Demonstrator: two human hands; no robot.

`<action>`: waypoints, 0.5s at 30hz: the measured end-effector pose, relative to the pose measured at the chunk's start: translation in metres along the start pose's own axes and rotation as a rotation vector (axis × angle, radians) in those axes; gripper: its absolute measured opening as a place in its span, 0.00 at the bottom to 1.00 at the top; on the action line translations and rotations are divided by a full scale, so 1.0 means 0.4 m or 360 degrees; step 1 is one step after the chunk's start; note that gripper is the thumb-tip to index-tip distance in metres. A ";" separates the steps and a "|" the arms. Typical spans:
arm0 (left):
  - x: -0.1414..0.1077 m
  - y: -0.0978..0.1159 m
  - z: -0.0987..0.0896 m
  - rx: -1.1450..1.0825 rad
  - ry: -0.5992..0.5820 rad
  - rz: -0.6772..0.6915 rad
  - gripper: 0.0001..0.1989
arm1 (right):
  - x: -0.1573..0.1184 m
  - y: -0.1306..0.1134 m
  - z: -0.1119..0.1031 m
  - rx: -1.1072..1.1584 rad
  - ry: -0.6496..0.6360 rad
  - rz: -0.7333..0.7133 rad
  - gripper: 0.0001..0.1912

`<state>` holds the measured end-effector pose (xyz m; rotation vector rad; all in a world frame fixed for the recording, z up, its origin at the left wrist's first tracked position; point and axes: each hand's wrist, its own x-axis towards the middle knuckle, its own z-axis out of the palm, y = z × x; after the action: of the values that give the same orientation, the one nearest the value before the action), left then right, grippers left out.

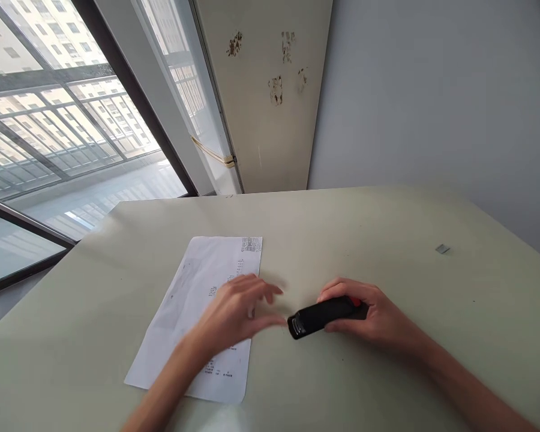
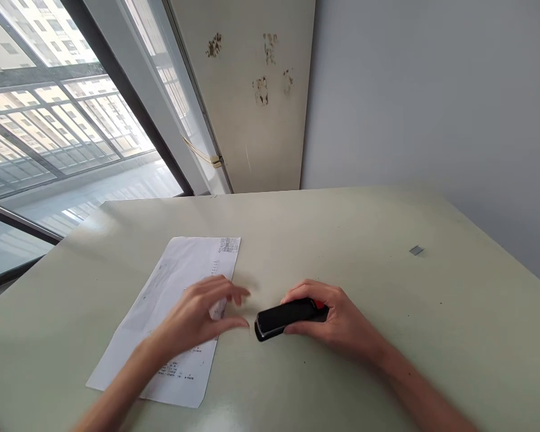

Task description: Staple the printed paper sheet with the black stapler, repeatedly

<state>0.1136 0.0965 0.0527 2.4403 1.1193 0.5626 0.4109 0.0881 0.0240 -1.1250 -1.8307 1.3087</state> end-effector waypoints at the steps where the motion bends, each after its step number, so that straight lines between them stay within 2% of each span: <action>1: 0.004 -0.026 -0.022 0.0084 0.0055 -0.0105 0.20 | 0.000 0.000 -0.003 -0.0027 0.0058 0.0011 0.12; 6: 0.037 -0.215 -0.102 0.0528 0.0371 -0.0606 0.20 | 0.000 0.000 -0.014 -0.0081 0.0280 0.0150 0.14; 9: 0.048 -0.307 -0.115 0.0615 0.0394 -0.0763 0.22 | 0.002 0.004 -0.014 -0.0073 0.0297 0.0172 0.15; 12: 0.045 -0.332 -0.107 0.0629 0.0384 -0.0790 0.20 | 0.003 0.013 -0.014 -0.0085 0.0312 0.0167 0.16; 15: 0.035 -0.304 -0.087 0.0652 0.0399 -0.0788 0.20 | 0.001 0.018 -0.015 -0.0095 0.0347 0.0183 0.18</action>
<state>0.0291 0.1869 0.0233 2.3045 2.0366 0.5237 0.4179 0.0919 0.0189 -1.3662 -1.6757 1.1501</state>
